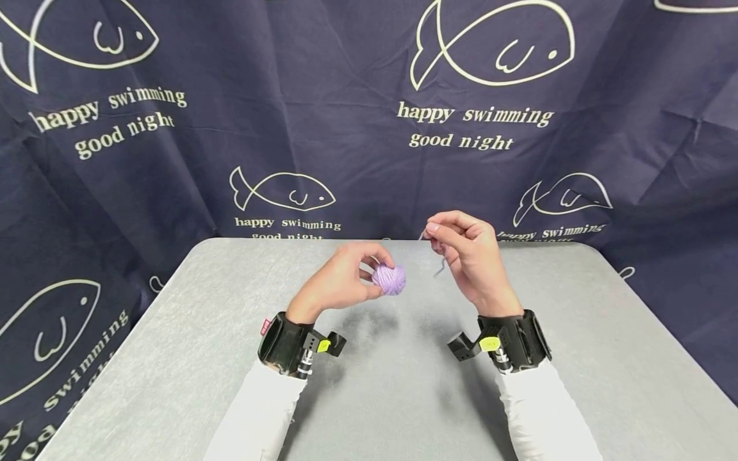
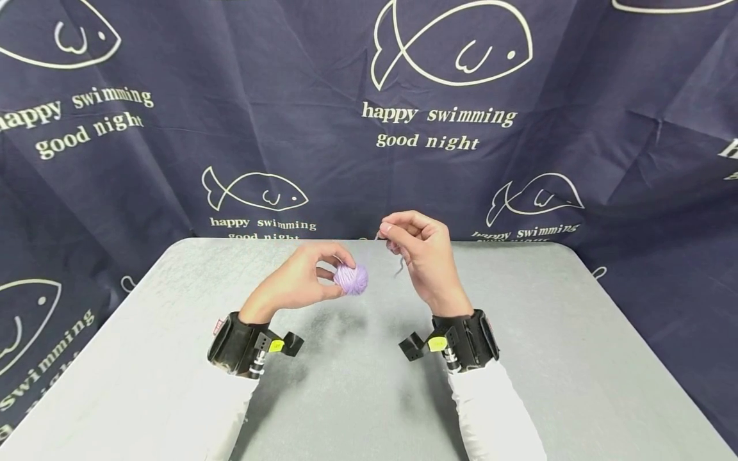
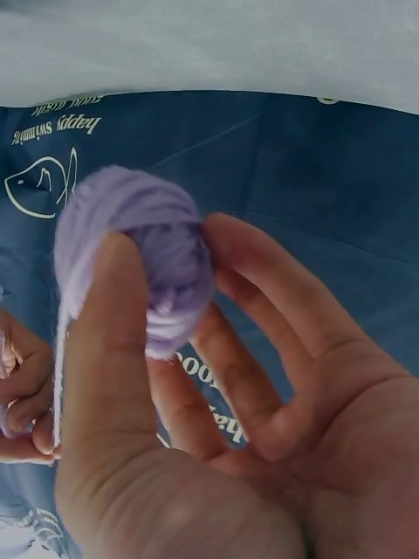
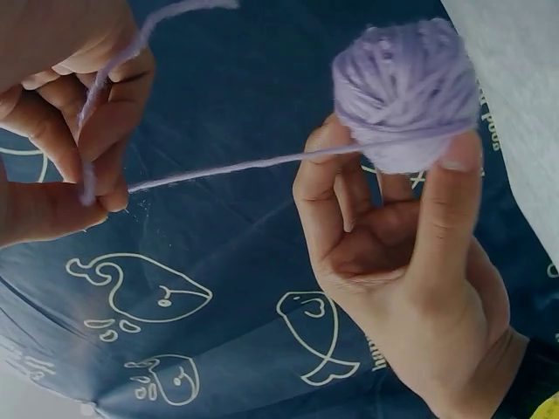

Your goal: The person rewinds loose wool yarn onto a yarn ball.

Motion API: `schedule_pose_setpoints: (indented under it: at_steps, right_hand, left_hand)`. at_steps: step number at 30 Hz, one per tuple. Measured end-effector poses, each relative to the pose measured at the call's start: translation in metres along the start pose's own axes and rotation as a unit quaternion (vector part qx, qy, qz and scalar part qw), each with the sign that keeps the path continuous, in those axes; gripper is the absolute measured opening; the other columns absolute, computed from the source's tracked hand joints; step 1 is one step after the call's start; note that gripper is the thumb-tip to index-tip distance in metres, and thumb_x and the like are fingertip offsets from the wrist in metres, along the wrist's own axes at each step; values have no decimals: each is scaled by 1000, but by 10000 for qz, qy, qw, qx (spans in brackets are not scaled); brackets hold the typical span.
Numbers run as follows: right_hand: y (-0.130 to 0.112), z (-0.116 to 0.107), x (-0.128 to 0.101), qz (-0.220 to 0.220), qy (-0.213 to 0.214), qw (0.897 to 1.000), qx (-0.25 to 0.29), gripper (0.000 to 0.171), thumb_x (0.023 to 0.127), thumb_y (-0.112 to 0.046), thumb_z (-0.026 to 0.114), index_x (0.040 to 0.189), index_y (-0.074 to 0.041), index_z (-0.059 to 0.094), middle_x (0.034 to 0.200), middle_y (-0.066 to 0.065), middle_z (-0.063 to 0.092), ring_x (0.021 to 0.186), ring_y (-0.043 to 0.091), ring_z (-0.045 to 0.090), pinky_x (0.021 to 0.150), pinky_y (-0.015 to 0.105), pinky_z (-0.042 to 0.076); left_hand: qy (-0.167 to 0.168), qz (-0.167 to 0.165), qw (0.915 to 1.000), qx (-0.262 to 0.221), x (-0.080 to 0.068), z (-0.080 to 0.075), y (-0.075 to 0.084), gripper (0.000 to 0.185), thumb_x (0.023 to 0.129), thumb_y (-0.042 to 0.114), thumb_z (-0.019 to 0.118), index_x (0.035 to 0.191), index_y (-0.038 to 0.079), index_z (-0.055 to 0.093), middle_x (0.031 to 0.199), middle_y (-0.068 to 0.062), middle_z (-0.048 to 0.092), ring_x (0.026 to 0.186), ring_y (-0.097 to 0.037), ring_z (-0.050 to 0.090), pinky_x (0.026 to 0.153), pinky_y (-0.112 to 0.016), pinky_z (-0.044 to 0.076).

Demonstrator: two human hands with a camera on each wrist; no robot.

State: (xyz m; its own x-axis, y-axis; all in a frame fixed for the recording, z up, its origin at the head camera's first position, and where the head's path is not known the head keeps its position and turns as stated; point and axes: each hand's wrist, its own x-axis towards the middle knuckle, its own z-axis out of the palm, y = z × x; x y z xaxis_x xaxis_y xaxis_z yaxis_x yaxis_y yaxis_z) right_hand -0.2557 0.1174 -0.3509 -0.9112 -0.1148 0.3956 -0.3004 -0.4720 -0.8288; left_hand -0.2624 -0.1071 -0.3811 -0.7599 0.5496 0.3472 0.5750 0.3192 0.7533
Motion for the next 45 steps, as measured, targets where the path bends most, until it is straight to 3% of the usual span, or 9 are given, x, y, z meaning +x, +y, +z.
schedule_pose_setpoints:
  at_steps: [5, 12, 21, 28, 35, 38, 41, 43, 45]
  right_hand:
    - [2, -6, 4, 73, 219, 9991, 368, 6, 88, 4, 74, 90, -1, 74, 82, 8, 69, 72, 14, 63, 63, 18, 51]
    - [6, -14, 9, 359, 513, 9955, 712, 17, 93, 10, 63, 87, -2, 74, 80, 8, 70, 68, 13, 62, 62, 17, 51]
    - [16, -21, 14, 722, 798, 9925, 581, 23, 96, 10, 58, 86, -5, 74, 77, 5, 69, 63, 10, 58, 59, 15, 49]
    - [28, -20, 14, 963, 737, 9925, 154, 17, 95, 5, 64, 88, -7, 74, 78, 3, 70, 63, 9, 57, 55, 14, 46]
    - [39, -12, 10, 1004, 527, 9916, -614, 21, 94, 6, 64, 86, -11, 74, 77, 0, 69, 64, 9, 57, 55, 15, 45]
    - [43, -7, 8, 971, 300, 9902, -959, 21, 93, 7, 65, 86, -11, 74, 75, -1, 69, 63, 9, 58, 58, 16, 47]
    - [45, -1, 6, 935, 6, 9856, -1411, 12, 91, 6, 67, 90, -5, 73, 76, 0, 70, 64, 10, 58, 60, 19, 47]
    - [45, 1, 4, 902, -233, 9793, -1795, 5, 90, 4, 69, 94, 3, 72, 78, 0, 70, 66, 11, 58, 61, 21, 48]
    - [45, 4, 2, 855, -461, 9703, -2218, 9, 90, 3, 71, 97, 7, 71, 79, 2, 70, 67, 13, 57, 62, 22, 48]
  left_hand:
    - [-500, 149, 9986, 0, -1, -1, 2, 35, 71, -14, 75, 101, 5, 69, 104, -5, 67, 93, -20, 66, 79, -29, 61]
    - [-1004, 335, 9927, -580, -4, -4, 12, 37, 73, -13, 75, 105, 6, 69, 106, -4, 67, 98, -18, 66, 84, -31, 60]
    - [-1019, 781, 9775, -1677, -6, -9, 19, 37, 75, -13, 76, 108, 0, 67, 109, -10, 65, 103, -25, 65, 85, -43, 60]
    - [-500, 1370, 9482, -2822, -6, -14, 21, 41, 72, -20, 77, 108, -8, 63, 113, -13, 64, 103, -29, 64, 86, -51, 59]
    - [456, 1583, 9047, -3929, -6, -17, 22, 53, 69, -25, 73, 109, 10, 69, 115, -7, 66, 107, -23, 64, 86, -35, 59]
    - [994, 1596, 8878, -4200, -6, -18, 23, 52, 70, -25, 68, 109, 10, 70, 113, -7, 67, 103, -22, 66, 82, -30, 60]
    - [1522, 1506, 8765, -4311, -5, -19, 23, 53, 70, -25, 62, 107, 11, 70, 111, -6, 67, 98, -20, 66, 79, -27, 60]
    - [1819, 1419, 8700, -4358, -5, -19, 24, 52, 71, -25, 61, 107, 12, 70, 110, -5, 67, 97, -19, 66, 78, -26, 60]
    - [2085, 1339, 8632, -4399, -5, -21, 24, 51, 72, -25, 61, 106, 12, 69, 109, -5, 67, 96, -19, 66, 78, -26, 59]
